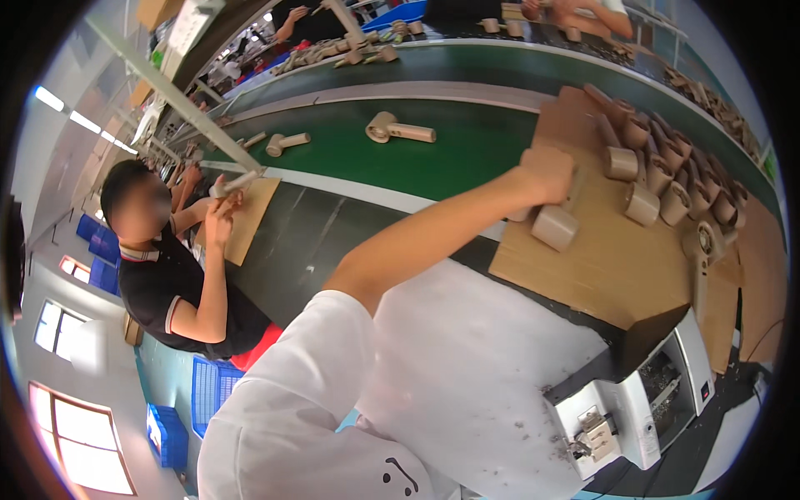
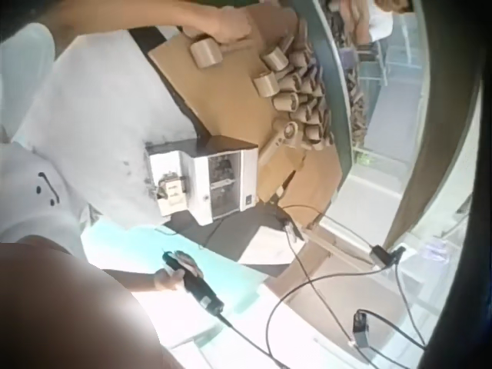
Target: Assembling plastic device components using an electric screwdriver on a factory production line.
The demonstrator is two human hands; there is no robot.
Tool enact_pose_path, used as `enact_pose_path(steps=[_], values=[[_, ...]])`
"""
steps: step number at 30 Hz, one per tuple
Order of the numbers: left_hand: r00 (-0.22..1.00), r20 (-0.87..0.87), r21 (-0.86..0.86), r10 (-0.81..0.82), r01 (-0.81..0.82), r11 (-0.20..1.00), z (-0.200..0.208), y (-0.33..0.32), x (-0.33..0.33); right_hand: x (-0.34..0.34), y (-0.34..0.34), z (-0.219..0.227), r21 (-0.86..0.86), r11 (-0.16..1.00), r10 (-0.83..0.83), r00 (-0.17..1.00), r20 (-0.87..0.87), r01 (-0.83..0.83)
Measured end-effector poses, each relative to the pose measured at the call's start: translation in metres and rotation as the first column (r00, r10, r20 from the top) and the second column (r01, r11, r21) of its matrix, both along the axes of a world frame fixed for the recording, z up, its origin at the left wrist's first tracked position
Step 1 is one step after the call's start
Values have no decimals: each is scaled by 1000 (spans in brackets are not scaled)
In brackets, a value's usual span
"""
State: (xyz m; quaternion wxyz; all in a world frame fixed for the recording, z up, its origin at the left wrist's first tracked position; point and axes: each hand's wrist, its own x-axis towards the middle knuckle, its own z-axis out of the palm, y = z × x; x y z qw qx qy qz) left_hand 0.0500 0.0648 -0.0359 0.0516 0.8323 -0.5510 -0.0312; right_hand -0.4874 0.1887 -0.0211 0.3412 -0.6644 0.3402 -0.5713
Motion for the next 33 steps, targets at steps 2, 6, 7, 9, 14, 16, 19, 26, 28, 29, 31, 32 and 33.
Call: enact_pose_path(steps=[2, 6, 7, 9, 14, 16, 19, 26, 28, 29, 31, 32, 33], values=[[999, -54, -2, 5, -5, 1000, 9, -1, -17, -2, 8, -6, 9, 999, -36, 999, 25, 36], [974, -225, 201, 22, 25, 979, 51, 13, -61, 9, 16, -3, -25, 997, -71, 995, 67, 72], [973, -228, 197, 22, 24, 980, 49, 11, -62, 11, 17, -2, -49, 997, -58, 995, 81, 62], [996, -36, 294, -83, 90, 952, 37, 1, -63, 11, 21, -1, -81, 995, -50, 995, 82, 57], [981, -193, -12, -23, 21, 1000, 22, 13, -47, 16, 33, -2, -82, 983, -156, 982, 109, 165], [984, -151, -54, -96, 88, 995, 20, 9, -61, 4, 39, 1, -150, 979, -130, 990, 58, 137], [985, -130, -234, -115, 83, 969, 9, 19, -57, 5, 27, -11, -163, 981, 127, 983, 133, -105], [961, -227, -309, -158, 83, 947, 11, 25, -58, 3, 44, -26, 112, 905, 303, 808, 505, -410], [989, -113, -171, -98, 78, 982, -5, 24, -44, 6, 43, -26, 89, 840, 378, 696, 611, -535], [988, -114, -163, -103, 83, 983, -4, 25, -47, 8, 42, -27, 96, 842, 370, 698, 613, -530], [987, 161, 144, 9, -33, 989, -2, 26, -52, 12, 38, -32, 65, 829, 401, 670, 624, -556], [989, 150, 148, -9, -14, 989, 5, 24, -55, 10, 38, -30, 87, 822, 402, 681, 612, -563], [992, 129, 199, 6, -32, 979, 14, 27, -56, 16, 39, -25, 113, 828, 379, 697, 609, -549]])
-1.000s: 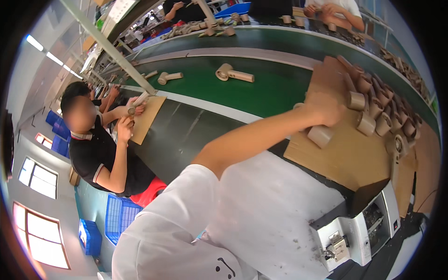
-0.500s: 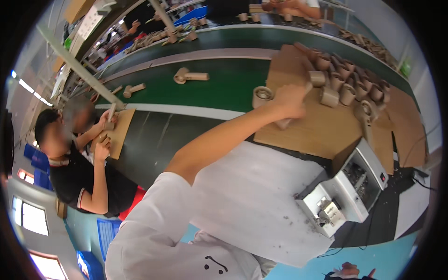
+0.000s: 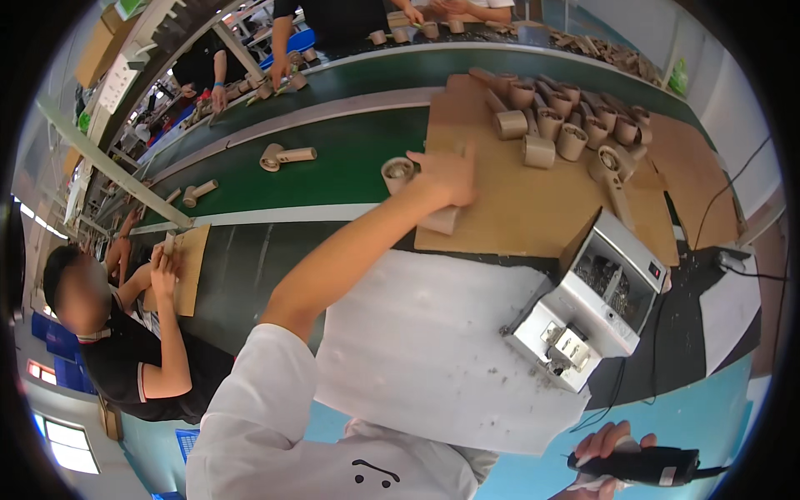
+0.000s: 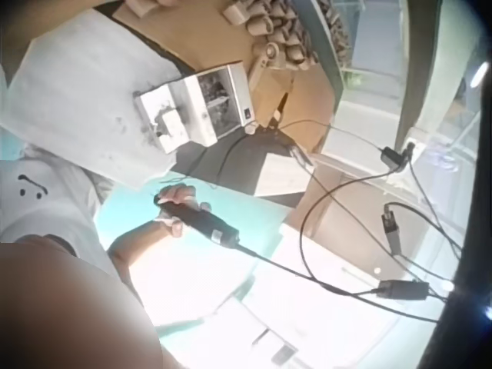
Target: Assembling plastic device components using an electric screwdriver on a factory production line.
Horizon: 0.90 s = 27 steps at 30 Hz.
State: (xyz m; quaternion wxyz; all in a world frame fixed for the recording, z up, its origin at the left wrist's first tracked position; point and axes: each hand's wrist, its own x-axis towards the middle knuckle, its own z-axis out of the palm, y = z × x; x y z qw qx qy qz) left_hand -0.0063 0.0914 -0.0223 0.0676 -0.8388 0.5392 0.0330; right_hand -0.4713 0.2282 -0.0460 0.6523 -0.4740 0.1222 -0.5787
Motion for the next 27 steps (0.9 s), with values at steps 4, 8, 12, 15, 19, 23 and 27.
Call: enact_pose_path(steps=[4, 8, 12, 15, 19, 23, 27], values=[[994, -78, 157, 74, -61, 986, 34, 18, -7, 8, -2, -3, -17, 995, -102, 988, -117, 101], [992, -87, 112, 96, -86, 990, 4, 17, 20, 12, 1, -6, -26, 974, -227, 966, -124, 226], [989, -121, -25, 86, -90, 996, -3, 20, 24, 1, -2, -11, -23, 998, -55, 998, -22, 55], [997, -51, -125, 56, -62, 990, -11, 26, 21, -2, -5, -14, -75, 992, 103, 992, 71, -98], [1000, -9, -207, -13, 11, 978, -12, 34, 28, 10, -4, -8, -10, 994, 106, 993, 52, -105], [990, 39, -283, -138, 143, 948, -8, 36, 30, 24, -4, 2, 23, 1000, 21, 1000, 22, -22], [945, -102, -414, -312, 244, 877, 16, 49, 15, 26, -7, 6, -5, 999, 45, 999, 21, -45]])
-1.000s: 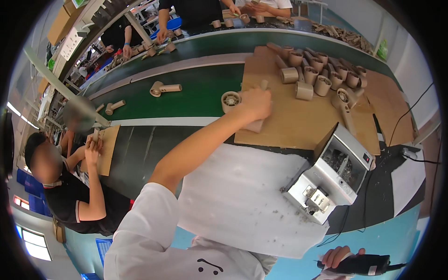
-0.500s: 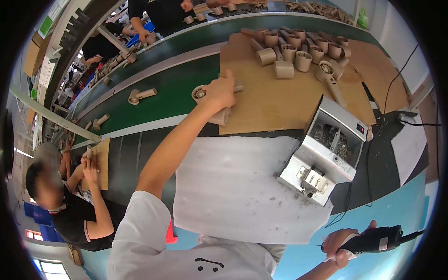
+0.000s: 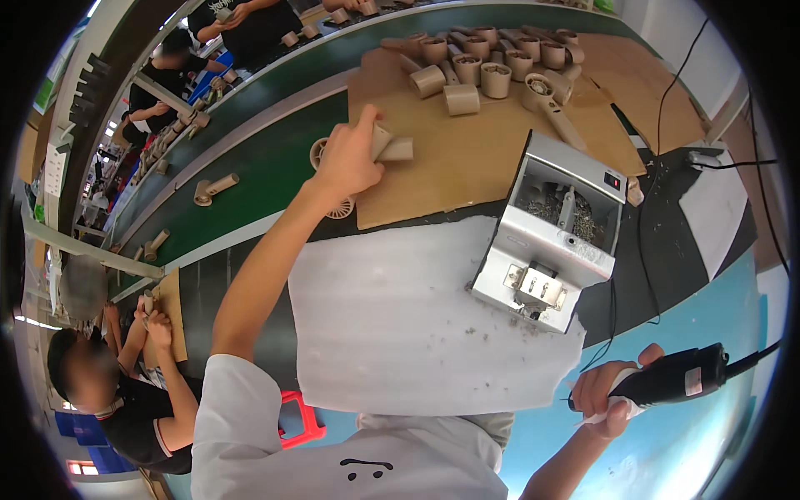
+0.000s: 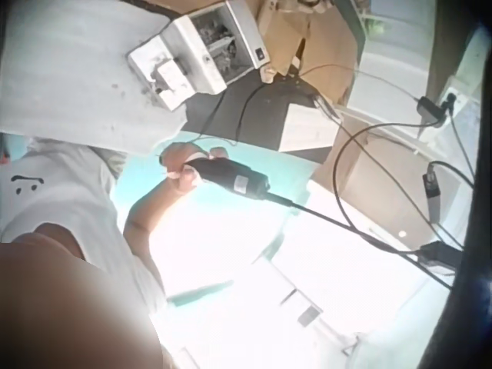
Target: Assembling plastic device components using an electric screwdriver on a factory production line.
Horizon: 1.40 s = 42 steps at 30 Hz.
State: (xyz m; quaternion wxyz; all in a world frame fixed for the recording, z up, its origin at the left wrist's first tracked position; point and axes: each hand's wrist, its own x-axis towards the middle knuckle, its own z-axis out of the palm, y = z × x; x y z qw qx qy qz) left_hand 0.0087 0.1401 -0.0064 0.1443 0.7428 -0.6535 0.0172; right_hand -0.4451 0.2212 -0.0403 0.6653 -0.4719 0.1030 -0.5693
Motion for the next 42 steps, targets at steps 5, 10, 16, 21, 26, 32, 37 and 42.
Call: enact_pose_path(steps=[5, 10, 16, 21, 26, 32, 37, 42], values=[[979, -60, -339, -193, 162, 927, 29, 14, -29, -2, 0, -1, 8, 999, -30, 998, -56, 31], [814, -561, -431, -151, -131, 893, 20, 20, -55, 7, 5, 1, 17, 997, -75, 997, -31, 75], [774, -491, -599, -399, 32, 800, -8, 36, -69, 31, -8, 36, -180, 979, -109, 991, -74, 95], [661, -685, -469, -307, -78, 880, 5, 69, -95, 72, -22, 77, -399, 907, -202, 971, -130, 135], [686, -406, -564, -604, 332, 756, 5, 95, -111, 88, -24, 94, -220, 970, -202, 857, -475, 107], [660, -529, -521, -533, 243, 818, -13, 112, -115, 106, -41, 76, -493, 853, -482, 623, -616, 173], [655, -547, -538, -522, 203, 818, -17, 112, -109, 115, -45, 64, -478, 844, -496, 693, -524, 243], [657, -517, -524, -548, 263, 810, -19, 111, -104, 124, -48, 45, -266, 915, -383, 862, -333, 304]])
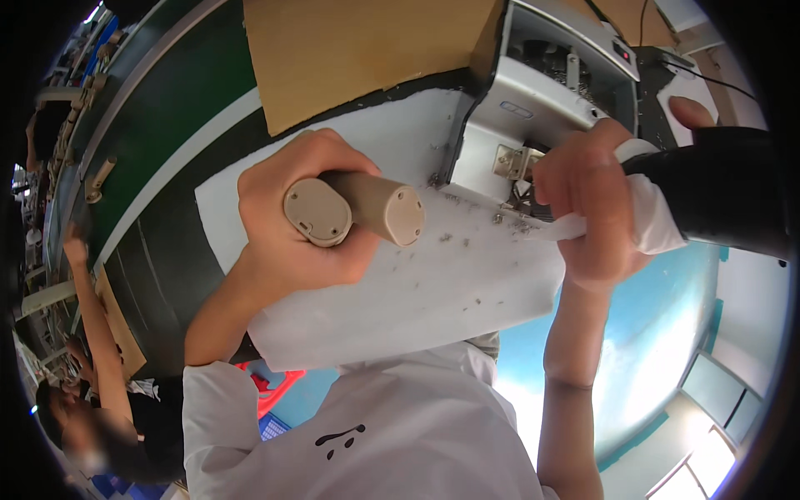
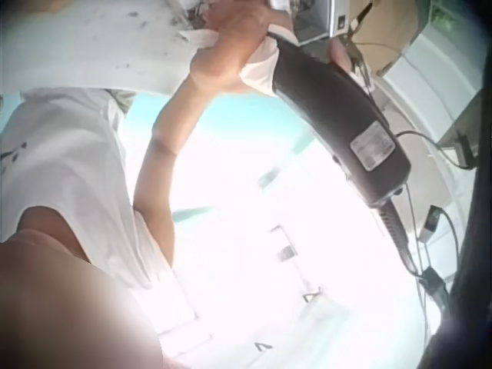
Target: Assembling plastic device components using an electric screwdriver on a factory production line.
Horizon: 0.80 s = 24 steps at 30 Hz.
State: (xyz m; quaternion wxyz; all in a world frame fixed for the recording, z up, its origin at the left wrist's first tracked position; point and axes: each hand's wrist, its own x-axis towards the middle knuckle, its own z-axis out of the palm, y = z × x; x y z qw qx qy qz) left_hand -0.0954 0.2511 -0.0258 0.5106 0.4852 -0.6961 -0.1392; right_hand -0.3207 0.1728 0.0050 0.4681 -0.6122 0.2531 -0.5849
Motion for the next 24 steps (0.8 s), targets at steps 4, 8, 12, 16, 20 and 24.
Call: enact_pose_path(steps=[4, 8, 12, 16, 20, 24], values=[[1000, -10, 12, 20, -20, 1000, 2, -2, -3, -12, -9, -14, -69, 997, 21, 983, -183, -34], [1000, -13, 7, 24, -24, 1000, 1, -1, -4, 10, 5, 3, 154, 972, -170, 984, -51, 176], [999, -10, 23, 34, -33, 999, 0, 2, -2, 10, 19, 6, 126, 975, 128, 924, 360, -184], [996, -46, -49, 75, -77, 996, -1, -3, -10, 22, 41, 47, 28, 938, 251, 735, 631, -345], [993, -74, -37, 96, -99, 994, -2, 0, -8, 36, 41, 53, 23, 906, 279, 636, 719, -423], [999, -33, -19, 36, -37, 999, -1, 3, -4, 44, 39, 52, 43, 887, 305, 652, 694, -461]])
